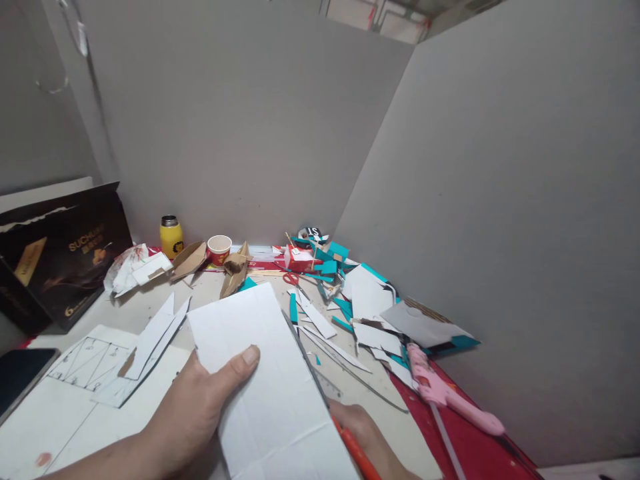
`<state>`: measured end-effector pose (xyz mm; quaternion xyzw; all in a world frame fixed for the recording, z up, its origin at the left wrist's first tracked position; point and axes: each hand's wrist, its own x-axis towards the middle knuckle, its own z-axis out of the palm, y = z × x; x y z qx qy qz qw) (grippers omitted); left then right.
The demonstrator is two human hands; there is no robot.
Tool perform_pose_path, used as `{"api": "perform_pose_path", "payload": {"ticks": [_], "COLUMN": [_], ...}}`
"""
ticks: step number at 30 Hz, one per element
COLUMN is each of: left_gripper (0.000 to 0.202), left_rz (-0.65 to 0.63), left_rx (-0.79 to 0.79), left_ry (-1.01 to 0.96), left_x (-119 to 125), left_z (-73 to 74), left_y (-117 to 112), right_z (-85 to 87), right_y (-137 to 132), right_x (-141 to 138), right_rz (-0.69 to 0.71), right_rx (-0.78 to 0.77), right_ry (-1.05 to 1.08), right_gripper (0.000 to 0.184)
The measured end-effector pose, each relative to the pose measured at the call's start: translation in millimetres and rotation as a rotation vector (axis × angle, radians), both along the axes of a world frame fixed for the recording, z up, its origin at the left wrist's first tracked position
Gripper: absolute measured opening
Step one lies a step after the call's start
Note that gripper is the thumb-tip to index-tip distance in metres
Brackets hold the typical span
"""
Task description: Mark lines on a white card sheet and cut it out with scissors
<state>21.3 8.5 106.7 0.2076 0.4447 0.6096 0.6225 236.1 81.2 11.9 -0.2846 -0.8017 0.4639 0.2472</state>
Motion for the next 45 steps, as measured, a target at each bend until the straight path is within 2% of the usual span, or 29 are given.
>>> {"api": "perform_pose_path", "payload": {"ticks": [4, 8, 14, 20, 23, 30, 34, 38, 45], "left_gripper": [0.075, 0.076, 0.078, 0.087, 0.085, 0.081, 0.076, 0.069, 0.068], "left_rz": [0.052, 0.04, 0.043, 0.043, 0.029, 0.033, 0.01, 0.041, 0.06], "left_rx": [0.004, 0.025, 0.026, 0.027, 0.022, 0.049, 0.047, 0.041, 0.025], "left_ry": [-0.013, -0.063, -0.073, -0.087, -0.107, -0.072, -0.076, -0.009, -0.041], "left_x": [2, 4, 6, 5, 5, 9, 9, 8, 9], "left_z": [-0.3, 0.3, 0.8, -1.6, -2.9, -7.9, -7.9, -7.7, -12.5], "left_y": [-1, -1, -2, -2, -1, -2, -2, -2, -2], "right_z": [-2.1, -5.6, -13.1, -27.6, -30.2, -30.1, -22.9, -16.7, -19.5], "right_y": [1, 1, 1, 11, 14, 9, 4, 0, 2], "right_x": [-3, -7, -2, -3, -5, -7, -3, -1, -8], "right_rz": [0.061, 0.053, 0.017, 0.097, 0.091, 0.029, 0.036, 0.01, -0.035], "right_rx": [-0.019, -0.058, -0.035, -0.037, -0.074, -0.118, -0.12, -0.12, -0.186], "right_ry": [0.023, 0.018, -0.019, 0.019, 0.022, 0.037, 0.004, -0.011, -0.009], "right_gripper": [0.054, 0.05, 0.041, 0.042, 0.041, 0.047, 0.048, 0.049, 0.052]}}
